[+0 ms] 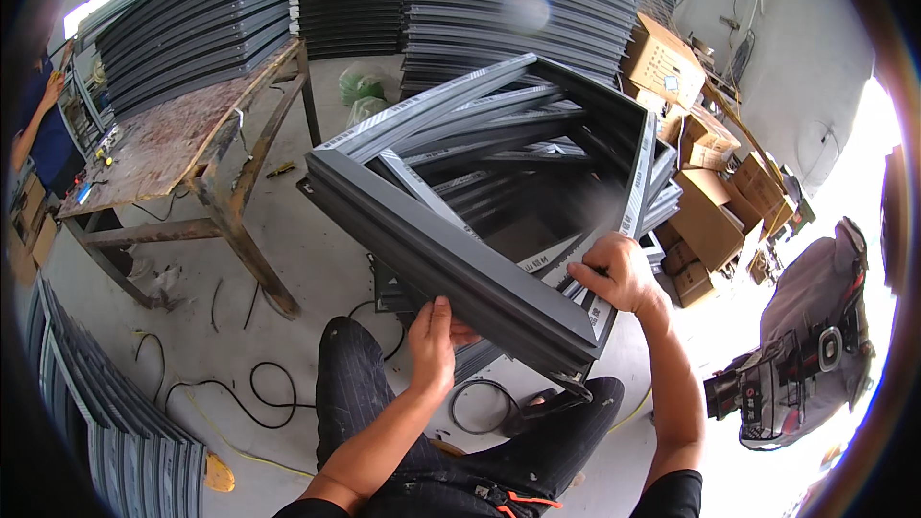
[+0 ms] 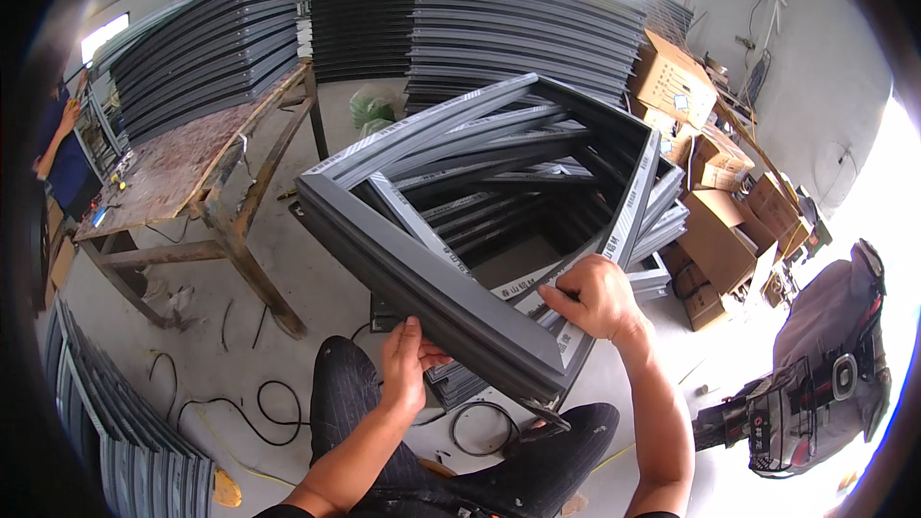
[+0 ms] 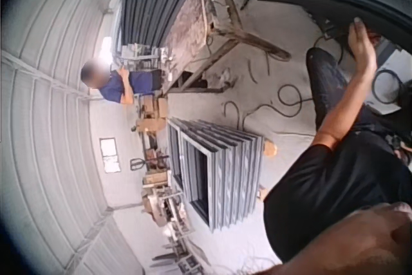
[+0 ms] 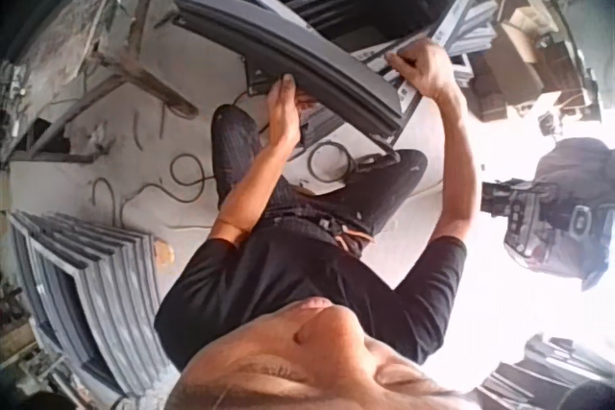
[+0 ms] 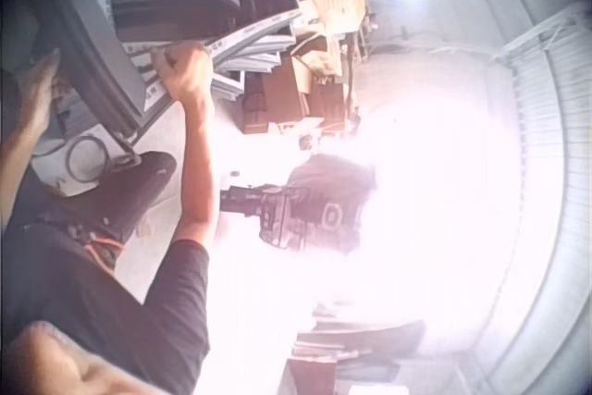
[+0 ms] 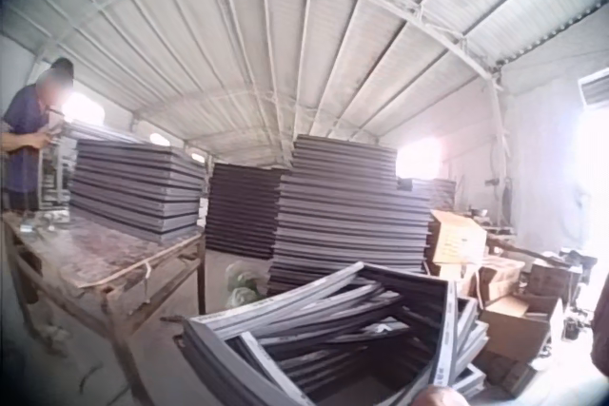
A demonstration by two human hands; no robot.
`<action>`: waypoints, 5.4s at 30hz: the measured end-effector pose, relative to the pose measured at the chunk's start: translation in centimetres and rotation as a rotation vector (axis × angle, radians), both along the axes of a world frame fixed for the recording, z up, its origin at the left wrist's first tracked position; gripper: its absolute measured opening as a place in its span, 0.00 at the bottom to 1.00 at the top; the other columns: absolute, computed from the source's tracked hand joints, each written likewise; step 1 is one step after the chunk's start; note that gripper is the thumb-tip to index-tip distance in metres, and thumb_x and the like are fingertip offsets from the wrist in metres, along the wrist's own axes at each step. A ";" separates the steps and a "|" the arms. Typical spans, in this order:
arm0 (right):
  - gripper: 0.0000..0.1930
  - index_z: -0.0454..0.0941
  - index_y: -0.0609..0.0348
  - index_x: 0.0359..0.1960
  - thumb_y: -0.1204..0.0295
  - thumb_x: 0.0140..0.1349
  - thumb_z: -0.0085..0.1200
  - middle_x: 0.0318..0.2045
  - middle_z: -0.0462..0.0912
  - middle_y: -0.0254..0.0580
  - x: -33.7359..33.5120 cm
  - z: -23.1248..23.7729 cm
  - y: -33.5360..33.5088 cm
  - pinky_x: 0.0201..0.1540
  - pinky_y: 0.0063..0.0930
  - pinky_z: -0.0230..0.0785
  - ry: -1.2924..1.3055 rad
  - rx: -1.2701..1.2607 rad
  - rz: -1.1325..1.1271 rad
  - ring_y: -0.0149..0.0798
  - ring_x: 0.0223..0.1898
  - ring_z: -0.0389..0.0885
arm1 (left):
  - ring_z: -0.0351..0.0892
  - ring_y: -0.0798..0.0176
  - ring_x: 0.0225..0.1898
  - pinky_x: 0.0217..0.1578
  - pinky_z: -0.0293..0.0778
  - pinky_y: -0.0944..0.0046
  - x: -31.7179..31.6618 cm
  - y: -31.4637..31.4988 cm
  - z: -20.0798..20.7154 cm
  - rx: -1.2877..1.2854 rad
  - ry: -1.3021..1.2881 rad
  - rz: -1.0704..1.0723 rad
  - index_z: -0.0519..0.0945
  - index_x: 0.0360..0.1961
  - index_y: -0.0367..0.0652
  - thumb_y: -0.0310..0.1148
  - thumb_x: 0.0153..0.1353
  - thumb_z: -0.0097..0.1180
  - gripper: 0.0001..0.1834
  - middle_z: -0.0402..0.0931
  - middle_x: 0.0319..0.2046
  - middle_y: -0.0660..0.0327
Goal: The person installs a rubber gasket into the frame of a window and trims the end with cutters.
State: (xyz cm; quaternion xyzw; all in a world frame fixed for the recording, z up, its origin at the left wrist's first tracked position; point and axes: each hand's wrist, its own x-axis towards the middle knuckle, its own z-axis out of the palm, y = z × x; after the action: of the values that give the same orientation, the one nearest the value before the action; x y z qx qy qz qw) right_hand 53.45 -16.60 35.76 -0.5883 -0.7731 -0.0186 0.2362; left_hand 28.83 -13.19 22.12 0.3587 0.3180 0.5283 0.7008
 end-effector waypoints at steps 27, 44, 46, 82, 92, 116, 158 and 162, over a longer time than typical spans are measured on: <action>0.22 0.75 0.60 0.13 0.60 0.62 0.48 0.13 0.74 0.51 -16.8 5.5 6.2 0.24 0.45 0.66 0.020 0.082 -0.227 0.56 0.18 0.74 | 0.66 0.74 0.12 0.13 0.58 0.72 -12.7 15.7 6.2 0.025 0.121 0.005 0.77 0.25 0.43 0.41 0.66 0.46 0.17 0.72 0.15 0.67; 0.21 0.67 0.53 0.07 0.61 0.54 0.58 0.06 0.68 0.39 -20.6 -2.6 2.3 0.19 0.36 0.61 0.000 0.064 0.072 0.44 0.09 0.69 | 0.63 0.72 0.15 0.16 0.56 0.70 -16.9 10.4 -0.4 -0.034 0.266 0.097 0.77 0.25 0.40 0.43 0.66 0.43 0.20 0.67 0.15 0.67; 0.21 0.68 0.54 0.08 0.61 0.55 0.57 0.06 0.68 0.39 -20.5 -2.1 2.6 0.19 0.36 0.61 0.007 0.081 0.082 0.44 0.09 0.69 | 0.62 0.71 0.14 0.16 0.56 0.70 -16.8 11.4 -1.3 0.091 0.324 0.134 0.77 0.25 0.41 0.43 0.66 0.43 0.20 0.67 0.15 0.67; 0.20 0.70 0.56 0.10 0.63 0.57 0.55 0.09 0.71 0.47 -19.8 -0.9 9.0 0.22 0.43 0.62 -0.044 0.113 -0.030 0.53 0.15 0.70 | 0.74 0.70 0.33 0.38 0.68 0.69 -13.6 18.8 -1.0 0.020 0.249 0.186 0.78 0.39 0.35 0.44 0.68 0.44 0.21 0.77 0.30 0.62; 0.12 0.74 0.65 0.36 0.82 0.46 0.48 0.30 0.76 0.48 -16.5 -5.9 -2.7 0.43 0.46 0.65 0.091 0.455 0.063 0.51 0.34 0.74 | 0.67 0.74 0.23 0.23 0.62 0.72 -15.5 6.8 2.3 -0.140 0.280 -0.019 0.74 0.42 0.40 0.47 0.65 0.49 0.19 0.69 0.23 0.68; 0.21 0.74 0.70 0.45 0.68 0.51 0.53 0.28 0.77 0.45 -13.4 -18.4 -12.1 0.39 0.40 0.70 1.617 -0.837 -0.311 0.42 0.32 0.76 | 0.71 0.76 0.26 0.28 0.67 0.76 -15.8 -4.7 2.3 0.059 0.436 0.179 0.75 0.34 0.34 0.27 0.65 0.51 0.06 0.75 0.26 0.63; 0.26 0.74 0.70 0.52 0.74 0.49 0.62 0.32 0.82 0.54 -20.2 -2.0 4.6 0.40 0.25 0.71 0.340 -1.143 0.400 0.39 0.33 0.82 | 0.70 0.77 0.21 0.20 0.66 0.76 -18.2 -2.4 1.9 0.029 0.249 -0.044 0.79 0.32 0.33 0.29 0.61 0.57 0.08 0.73 0.20 0.66; 0.25 0.75 0.69 0.51 0.75 0.48 0.61 0.32 0.82 0.53 -20.3 -1.8 4.3 0.40 0.24 0.71 0.311 -1.077 0.384 0.39 0.33 0.82 | 0.71 0.77 0.20 0.18 0.66 0.75 -18.3 -2.2 2.2 0.092 0.344 -0.031 0.79 0.30 0.33 0.28 0.59 0.58 0.07 0.74 0.20 0.63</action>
State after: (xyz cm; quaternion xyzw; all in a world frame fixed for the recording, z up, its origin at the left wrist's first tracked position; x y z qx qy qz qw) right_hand 33.10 -12.28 33.97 -0.4708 -0.7226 0.5060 0.0142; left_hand 10.53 -15.44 24.29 0.4802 0.4031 0.4622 0.6272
